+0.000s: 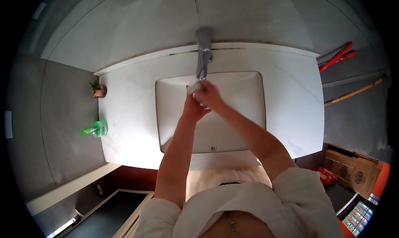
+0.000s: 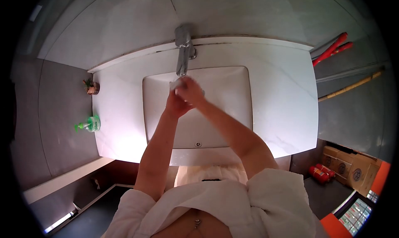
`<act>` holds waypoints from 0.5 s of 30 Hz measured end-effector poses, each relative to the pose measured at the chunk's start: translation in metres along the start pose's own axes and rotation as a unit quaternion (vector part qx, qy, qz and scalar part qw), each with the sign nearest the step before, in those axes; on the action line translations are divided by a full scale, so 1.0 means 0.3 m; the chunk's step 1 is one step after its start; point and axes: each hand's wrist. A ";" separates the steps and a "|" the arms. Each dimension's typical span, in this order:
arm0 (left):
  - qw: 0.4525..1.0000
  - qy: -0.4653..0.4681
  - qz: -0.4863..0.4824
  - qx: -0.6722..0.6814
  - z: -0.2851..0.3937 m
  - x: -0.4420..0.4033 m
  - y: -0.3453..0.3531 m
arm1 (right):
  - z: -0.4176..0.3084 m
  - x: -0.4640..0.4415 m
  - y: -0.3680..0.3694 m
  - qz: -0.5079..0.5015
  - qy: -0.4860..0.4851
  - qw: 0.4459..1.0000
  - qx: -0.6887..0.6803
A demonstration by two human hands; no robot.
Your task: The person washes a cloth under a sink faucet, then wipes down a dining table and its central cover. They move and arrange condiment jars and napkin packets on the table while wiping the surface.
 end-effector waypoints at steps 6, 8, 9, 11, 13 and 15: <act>0.997 0.029 0.076 -0.008 -0.013 0.026 0.014 | -0.043 0.117 0.053 -0.008 -0.185 0.955 0.232; 0.988 0.066 0.138 0.001 -0.030 0.030 0.057 | 0.054 -0.016 0.072 0.034 -0.155 0.923 0.350; 0.982 0.084 0.167 0.006 -0.036 0.026 0.072 | 0.048 -0.079 0.053 0.035 -0.156 0.924 0.347; 0.975 0.099 0.200 0.010 -0.033 0.032 0.070 | 0.025 -0.144 0.004 0.084 0.003 0.927 0.366; 0.987 0.092 0.057 0.118 -0.009 0.032 0.081 | -0.014 -0.096 0.025 0.077 0.042 0.937 0.338; 0.987 0.082 0.097 0.097 0.030 0.020 0.056 | 0.007 -0.001 0.070 0.088 -0.057 0.943 0.314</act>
Point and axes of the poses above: each hand's wrist, its own x-axis away from the middle knuckle, its own y-axis out of the palm, z = x × y, and after that the axes turned 6 degrees about z, right-handed
